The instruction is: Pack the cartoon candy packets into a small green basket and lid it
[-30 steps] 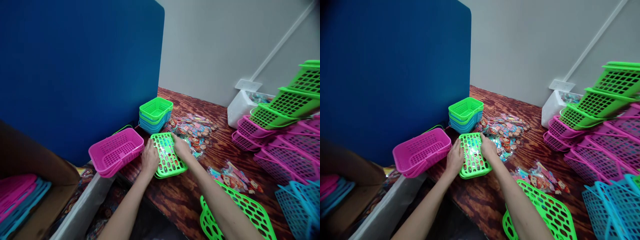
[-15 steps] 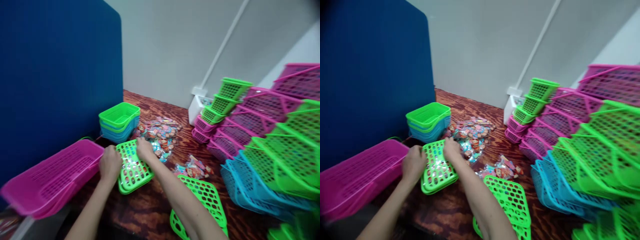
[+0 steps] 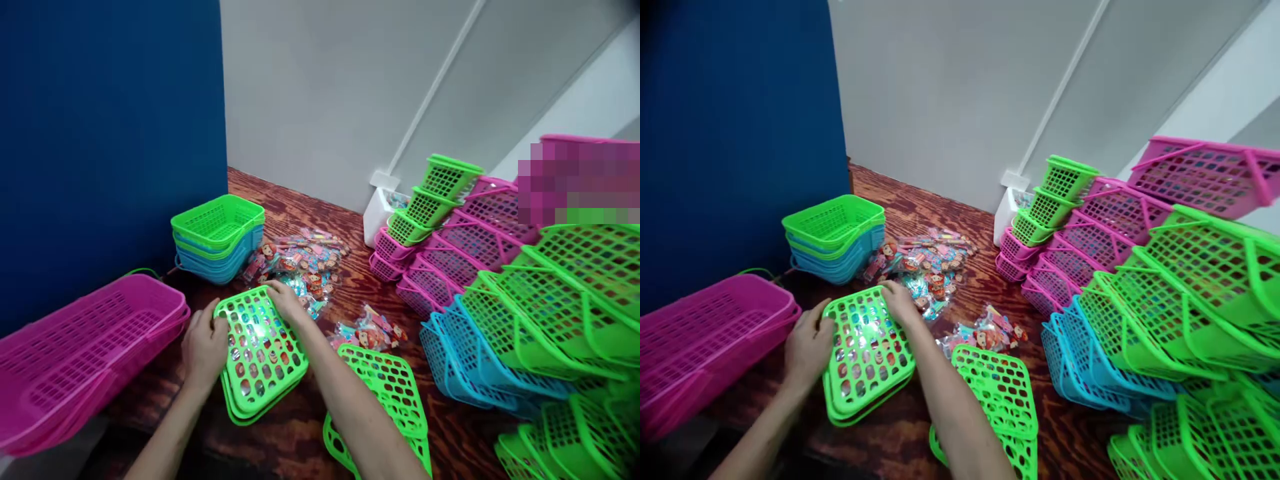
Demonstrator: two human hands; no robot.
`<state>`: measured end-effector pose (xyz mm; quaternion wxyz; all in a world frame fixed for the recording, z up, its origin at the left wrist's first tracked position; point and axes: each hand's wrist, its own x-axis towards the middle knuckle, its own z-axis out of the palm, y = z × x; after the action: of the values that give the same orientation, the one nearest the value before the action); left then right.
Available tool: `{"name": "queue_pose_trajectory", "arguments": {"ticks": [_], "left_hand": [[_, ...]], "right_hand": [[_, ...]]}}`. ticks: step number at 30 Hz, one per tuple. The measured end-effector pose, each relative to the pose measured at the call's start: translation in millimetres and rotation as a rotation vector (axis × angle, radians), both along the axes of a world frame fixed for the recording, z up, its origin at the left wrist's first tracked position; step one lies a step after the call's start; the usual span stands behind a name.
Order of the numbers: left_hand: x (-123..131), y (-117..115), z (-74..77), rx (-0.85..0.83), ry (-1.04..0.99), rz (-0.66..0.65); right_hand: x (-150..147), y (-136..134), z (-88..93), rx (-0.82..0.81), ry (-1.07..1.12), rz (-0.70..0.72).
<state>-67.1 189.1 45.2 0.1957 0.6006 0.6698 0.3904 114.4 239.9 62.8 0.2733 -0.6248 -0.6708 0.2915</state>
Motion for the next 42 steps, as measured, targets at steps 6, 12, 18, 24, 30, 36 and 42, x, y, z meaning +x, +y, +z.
{"name": "queue_pose_trajectory", "arguments": {"ticks": [6, 12, 18, 24, 30, 36, 42], "left_hand": [[-13.9, 16.6, 13.7, -0.218, 0.228, -0.155], [-7.0, -4.1, -6.1, -0.136, -0.233, -0.181], [12.8, -35.9, -17.5, 0.099, -0.503, -0.009], [7.8, -34.2, -14.3, 0.144, -0.323, -0.024], [4.6, -30.3, -10.2, 0.272, -0.183, -0.199], [1.0, -30.9, -9.1, 0.123, -0.13, -0.335], [-2.1, -36.4, 17.0, -0.003, 0.238, -0.363]], "right_hand": [[3.1, -10.1, 0.9, -0.003, 0.024, -0.024], [20.2, -34.3, -3.3, -0.004, 0.165, 0.071], [30.6, -45.2, -10.2, 0.054, 0.184, 0.102], [27.7, -74.6, 8.4, 0.127, -0.082, -0.016], [23.8, -181.5, 18.4, 0.448, -0.578, 0.156], [34.7, -208.9, 4.9, 0.456, -0.496, 0.244], [51.6, -187.9, 3.0, 0.427, -0.267, 0.255]]}}
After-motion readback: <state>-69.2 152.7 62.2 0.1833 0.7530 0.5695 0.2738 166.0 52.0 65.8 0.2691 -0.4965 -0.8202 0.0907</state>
